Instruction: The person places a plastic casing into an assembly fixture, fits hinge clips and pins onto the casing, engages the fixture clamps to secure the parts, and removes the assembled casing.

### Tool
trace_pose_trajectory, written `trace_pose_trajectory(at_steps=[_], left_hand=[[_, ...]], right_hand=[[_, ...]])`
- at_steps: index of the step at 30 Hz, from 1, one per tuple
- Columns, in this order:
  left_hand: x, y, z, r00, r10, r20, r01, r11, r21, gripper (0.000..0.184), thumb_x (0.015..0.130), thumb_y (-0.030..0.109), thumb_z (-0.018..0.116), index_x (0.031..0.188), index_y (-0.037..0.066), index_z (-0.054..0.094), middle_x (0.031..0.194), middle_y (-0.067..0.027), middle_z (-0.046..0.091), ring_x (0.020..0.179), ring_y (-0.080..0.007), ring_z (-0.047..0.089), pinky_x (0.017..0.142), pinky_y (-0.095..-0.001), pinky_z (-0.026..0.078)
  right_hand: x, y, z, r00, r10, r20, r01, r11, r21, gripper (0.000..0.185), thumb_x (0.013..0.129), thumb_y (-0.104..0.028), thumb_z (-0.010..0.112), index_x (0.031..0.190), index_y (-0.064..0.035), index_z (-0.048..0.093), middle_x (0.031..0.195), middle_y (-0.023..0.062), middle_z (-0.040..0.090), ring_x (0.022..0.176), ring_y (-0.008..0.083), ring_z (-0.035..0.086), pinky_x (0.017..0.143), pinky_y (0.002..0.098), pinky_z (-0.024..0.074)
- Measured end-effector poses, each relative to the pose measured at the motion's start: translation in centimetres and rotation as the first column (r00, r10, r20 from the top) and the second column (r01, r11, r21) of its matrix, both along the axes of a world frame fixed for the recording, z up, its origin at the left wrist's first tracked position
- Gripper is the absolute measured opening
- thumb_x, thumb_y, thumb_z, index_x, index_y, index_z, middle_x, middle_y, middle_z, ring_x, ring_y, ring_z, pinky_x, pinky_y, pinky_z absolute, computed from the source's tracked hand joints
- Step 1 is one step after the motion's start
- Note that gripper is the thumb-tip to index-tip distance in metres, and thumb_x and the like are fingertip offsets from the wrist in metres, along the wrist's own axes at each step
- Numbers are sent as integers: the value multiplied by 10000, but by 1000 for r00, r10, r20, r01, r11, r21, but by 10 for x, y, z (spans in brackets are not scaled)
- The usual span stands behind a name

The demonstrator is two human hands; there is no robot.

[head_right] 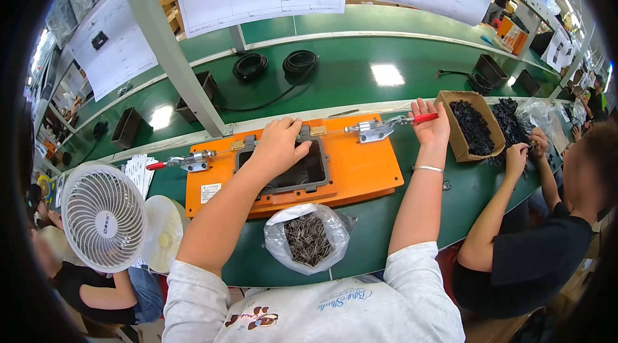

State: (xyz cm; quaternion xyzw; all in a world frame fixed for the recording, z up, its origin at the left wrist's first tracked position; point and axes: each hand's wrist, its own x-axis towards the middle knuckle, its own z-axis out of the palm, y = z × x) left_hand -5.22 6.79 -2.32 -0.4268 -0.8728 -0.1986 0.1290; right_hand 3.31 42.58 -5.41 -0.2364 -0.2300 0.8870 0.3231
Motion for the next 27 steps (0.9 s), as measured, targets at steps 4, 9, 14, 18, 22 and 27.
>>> trace_pose_trajectory(at_steps=[4, 9, 14, 18, 22, 27], left_hand=[[-1, 0, -3, 1000, -11, -19, 11, 1000, 13, 552, 776, 287, 677, 1193, -58, 567, 1033, -172, 605, 987, -332, 556, 937, -423, 417], [-1, 0, 0, 1000, -8, 17, 8, 1000, 15, 555, 769, 283, 688, 1193, -55, 571, 1030, -169, 609, 989, -332, 554, 929, -423, 421], [2, -2, -3, 1000, -5, -8, 6, 999, 49, 543, 777, 295, 699, 1177, -49, 570, 1047, -172, 606, 1023, -332, 548, 937, -431, 415], [13, -37, 13, 999, -30, -43, 40, 965, 258, 446, 793, 280, 714, 1138, 22, 600, 1123, -188, 597, 1117, -355, 529, 975, -451, 395], [18, -113, 13, 986, 111, 124, -166, 707, 687, 202, 827, 133, 683, 995, 25, 653, 1025, -140, 627, 976, -259, 596, 846, -348, 474], [3, -188, -13, 729, 109, 676, -672, -72, 737, 301, 883, 138, 625, 1157, 47, 540, 1076, -52, 556, 993, -146, 519, 847, -312, 417]], right_hand=[[-11, -53, 68, 995, -96, 14, 68, 793, 605, 395, 987, -403, 435, 1172, -73, 548, 1225, 108, 611, 1179, 250, 539, 966, 420, 373], [-21, -154, 51, 974, -140, 178, -224, -466, 856, 252, 929, -243, 554, 1069, -42, 616, 1066, 126, 638, 1064, 251, 585, 975, 385, 396], [-17, -153, 71, 880, -152, 451, -457, -534, 712, 248, 854, -184, 628, 1079, -80, 619, 994, 102, 671, 943, 317, 619, 901, 435, 429], [-10, -117, 95, 937, -348, 37, -129, -246, 961, 381, 827, 46, 560, 1194, -57, 571, 1121, 156, 595, 964, 261, 595, 842, 350, 479], [-4, -85, 112, 666, -726, -170, 34, -198, 980, 401, 814, -24, 640, 1201, 3, 539, 1205, 160, 526, 1079, 264, 537, 928, 372, 431], [-27, -206, 92, 995, -86, 55, -96, -592, 801, 471, 695, -111, 780, 1128, -45, 605, 1143, 154, 584, 1080, 318, 563, 940, 399, 444]])
